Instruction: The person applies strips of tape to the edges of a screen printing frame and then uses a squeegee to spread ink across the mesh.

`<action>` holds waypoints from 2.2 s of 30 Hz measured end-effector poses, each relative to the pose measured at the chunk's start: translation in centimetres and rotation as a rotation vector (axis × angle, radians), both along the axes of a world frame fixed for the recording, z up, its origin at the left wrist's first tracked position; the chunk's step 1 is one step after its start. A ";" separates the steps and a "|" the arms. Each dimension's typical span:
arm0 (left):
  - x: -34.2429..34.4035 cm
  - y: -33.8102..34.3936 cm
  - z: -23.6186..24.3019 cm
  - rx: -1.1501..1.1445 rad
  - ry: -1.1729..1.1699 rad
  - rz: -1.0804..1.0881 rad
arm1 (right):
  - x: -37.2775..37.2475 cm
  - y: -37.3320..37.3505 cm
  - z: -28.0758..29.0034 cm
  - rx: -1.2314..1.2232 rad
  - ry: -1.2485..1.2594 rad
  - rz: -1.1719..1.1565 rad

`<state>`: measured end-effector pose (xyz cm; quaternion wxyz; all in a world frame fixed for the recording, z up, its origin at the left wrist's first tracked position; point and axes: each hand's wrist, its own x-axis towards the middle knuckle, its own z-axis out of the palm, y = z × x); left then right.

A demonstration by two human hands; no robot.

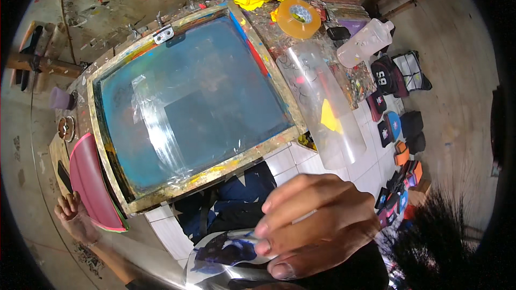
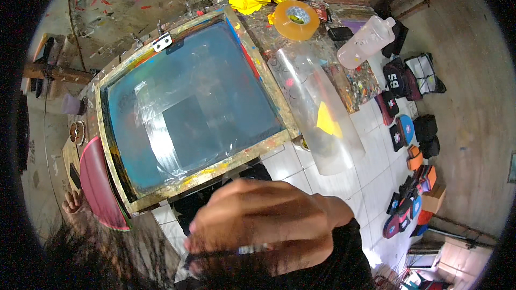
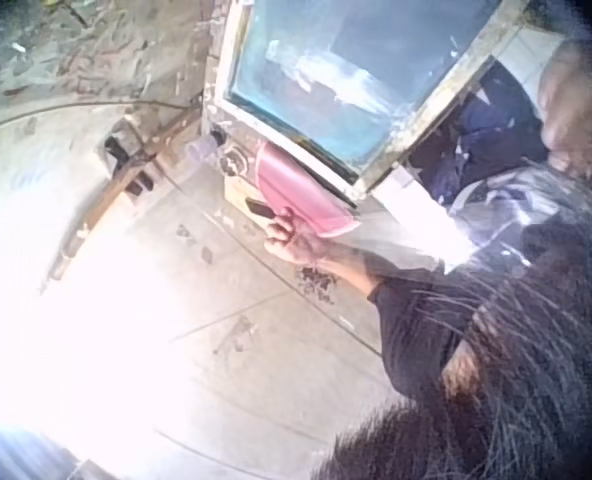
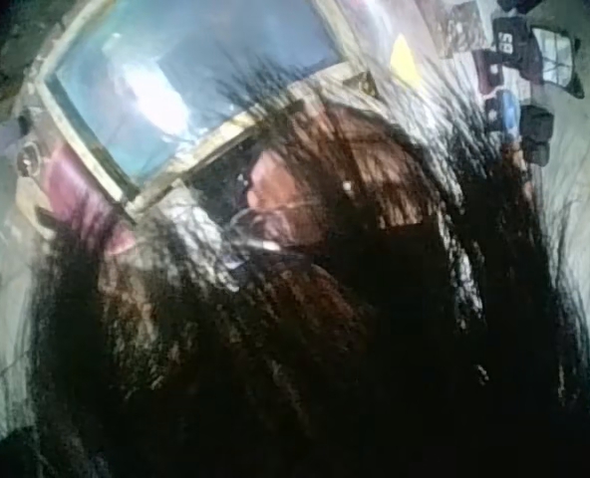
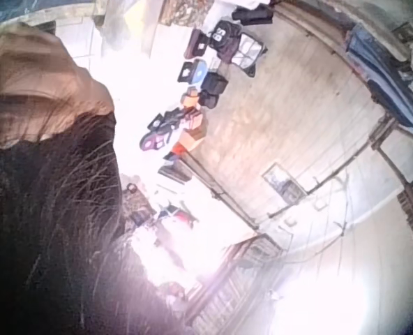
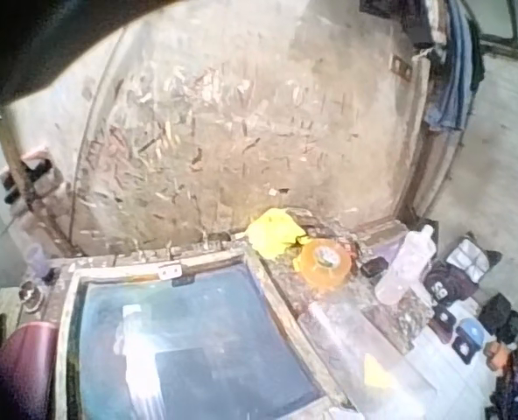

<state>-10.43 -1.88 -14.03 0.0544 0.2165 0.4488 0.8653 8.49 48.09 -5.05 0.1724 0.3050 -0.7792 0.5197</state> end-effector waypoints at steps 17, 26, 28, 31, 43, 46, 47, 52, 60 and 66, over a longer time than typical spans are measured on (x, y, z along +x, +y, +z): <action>-8.1 11.7 -2.2 -0.649 -0.265 0.369 | -14.5 3.0 -7.9 -0.487 -0.407 -0.664; -17.8 18.1 -12.5 -0.920 -0.152 0.365 | -26.9 7.5 -21.7 -0.184 -0.685 -1.028; -17.9 18.7 -12.5 -1.137 -0.049 0.408 | -26.6 7.5 -22.2 -0.099 -0.672 -1.062; -17.3 18.9 -12.5 -1.219 0.012 0.462 | -26.7 7.5 -22.4 0.022 -0.650 -1.108; -18.2 18.5 -15.9 -1.345 0.207 0.509 | -26.8 7.6 -23.3 0.189 -0.558 -1.161; -18.4 18.6 -15.9 -1.357 0.270 0.534 | -26.7 7.1 -22.5 0.247 -0.572 -1.173; -18.6 18.6 -15.8 -1.378 0.257 0.514 | -26.7 7.0 -22.2 0.267 -0.574 -1.180; -19.6 18.5 -15.9 -1.423 0.170 0.502 | -27.0 5.4 -22.1 0.507 -0.243 -0.960; -20.4 19.9 -14.5 -1.602 0.008 0.482 | -27.7 4.6 -23.4 0.590 -0.073 -0.652; -20.4 20.4 -14.4 -1.476 0.141 0.452 | -29.6 7.1 -22.5 0.673 -0.201 -0.723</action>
